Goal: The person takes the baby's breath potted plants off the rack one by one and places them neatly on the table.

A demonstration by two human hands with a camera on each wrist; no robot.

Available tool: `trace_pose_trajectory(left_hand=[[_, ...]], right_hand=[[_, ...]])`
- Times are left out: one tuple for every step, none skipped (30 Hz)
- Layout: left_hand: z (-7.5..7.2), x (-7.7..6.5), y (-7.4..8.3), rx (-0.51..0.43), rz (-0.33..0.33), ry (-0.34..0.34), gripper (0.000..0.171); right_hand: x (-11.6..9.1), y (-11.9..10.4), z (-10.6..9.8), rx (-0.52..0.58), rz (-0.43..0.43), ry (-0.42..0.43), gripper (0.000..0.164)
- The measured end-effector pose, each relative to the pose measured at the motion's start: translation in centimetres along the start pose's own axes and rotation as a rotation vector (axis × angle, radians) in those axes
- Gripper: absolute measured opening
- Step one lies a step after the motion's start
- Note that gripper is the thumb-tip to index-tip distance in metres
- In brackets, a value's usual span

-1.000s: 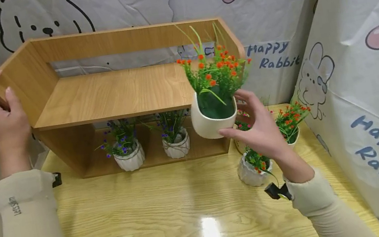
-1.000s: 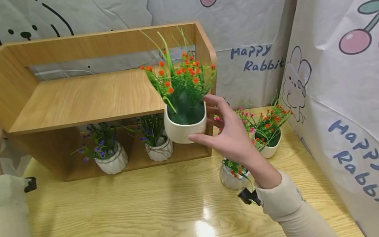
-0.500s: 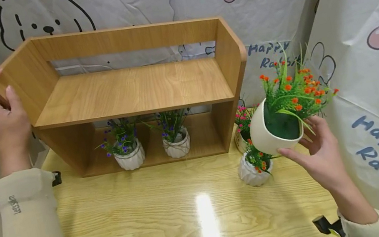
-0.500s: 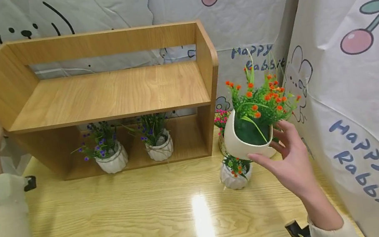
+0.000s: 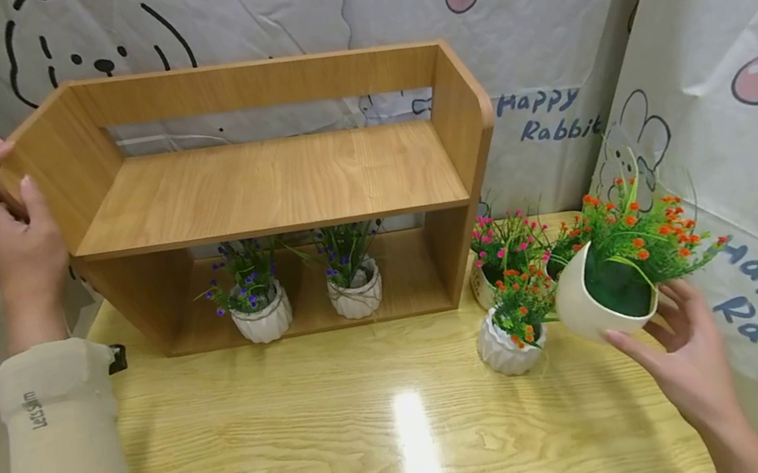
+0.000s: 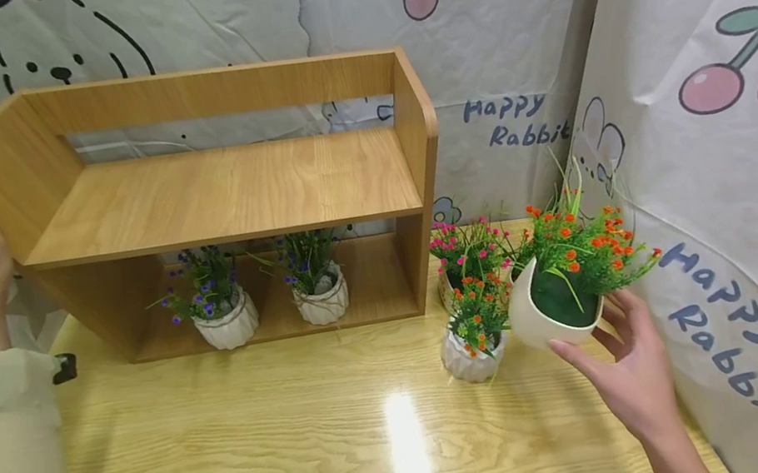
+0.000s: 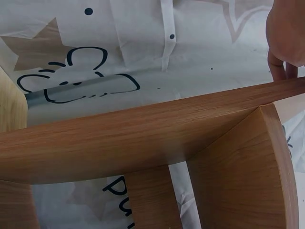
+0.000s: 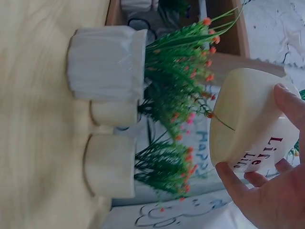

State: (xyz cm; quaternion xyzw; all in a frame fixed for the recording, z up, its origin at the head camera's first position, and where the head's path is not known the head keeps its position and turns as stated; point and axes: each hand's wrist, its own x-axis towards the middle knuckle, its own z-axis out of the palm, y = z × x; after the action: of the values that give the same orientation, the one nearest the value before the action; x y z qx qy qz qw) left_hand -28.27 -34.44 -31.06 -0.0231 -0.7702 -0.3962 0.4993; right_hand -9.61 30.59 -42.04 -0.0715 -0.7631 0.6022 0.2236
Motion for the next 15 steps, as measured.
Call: trace_pose_trajectory(left_hand=[[0.1,0.0,-0.1,-0.007,-0.001,0.003,0.039],[0.1,0.1,-0.2,-0.007,0.000,0.004,0.039],[0.2,0.1,-0.3,-0.009,0.001,0.005,0.039],[0.2,0.1,-0.3,-0.010,0.000,0.006,0.039],[0.2,0.1,-0.3,-0.009,-0.005,0.005,0.039],[0.2,0.1,-0.2,-0.008,-0.011,0.005,0.039],[0.2,0.1,-0.1,-0.006,-0.011,0.006,0.039],[0.2,0.1,-0.2,-0.004,-0.011,0.005,0.039],[0.2,0.1,-0.3,-0.004,-0.013,0.005,0.039],[0.2,0.1,-0.4,-0.004,-0.014,0.004,0.039],[0.1,0.1,-0.5,-0.005,-0.012,0.003,0.039],[0.1,0.1,-0.6,-0.003,-0.007,0.001,0.039],[0.1,0.1,-0.8,0.001,0.002,-0.004,0.039],[0.1,0.1,-0.9,0.005,-0.004,-0.007,0.039],[0.1,0.2,-0.9,0.008,-0.002,-0.010,0.039]], right_hand=[[-0.1,0.3,-0.2,-0.013,0.012,0.014,0.095],[-0.1,0.6,-0.3,-0.014,0.025,0.026,0.095],[-0.2,0.8,-0.4,-0.020,0.035,0.036,0.094],[-0.2,1.1,-0.5,-0.027,0.044,0.043,0.094],[-0.3,1.3,-0.6,-0.030,0.053,0.049,0.093],[-0.3,1.6,-0.6,-0.020,0.059,0.052,0.093],[-0.3,1.9,-0.7,-0.013,0.066,0.055,0.093],[-0.2,2.2,-0.8,-0.008,0.071,0.057,0.094],[-0.2,2.5,-0.9,-0.011,0.078,0.060,0.094],[-0.2,2.8,-1.0,-0.014,0.089,0.060,0.095],[-0.1,3.1,-1.0,-0.017,0.099,0.060,0.096],[-0.1,3.4,-1.1,-0.014,0.108,0.060,0.096],[-0.1,3.7,-1.1,-0.017,0.121,0.062,0.096],[-0.1,4.0,-1.2,-0.023,0.132,0.063,0.096],[-0.1,4.3,-1.2,-0.031,0.147,0.065,0.096]])
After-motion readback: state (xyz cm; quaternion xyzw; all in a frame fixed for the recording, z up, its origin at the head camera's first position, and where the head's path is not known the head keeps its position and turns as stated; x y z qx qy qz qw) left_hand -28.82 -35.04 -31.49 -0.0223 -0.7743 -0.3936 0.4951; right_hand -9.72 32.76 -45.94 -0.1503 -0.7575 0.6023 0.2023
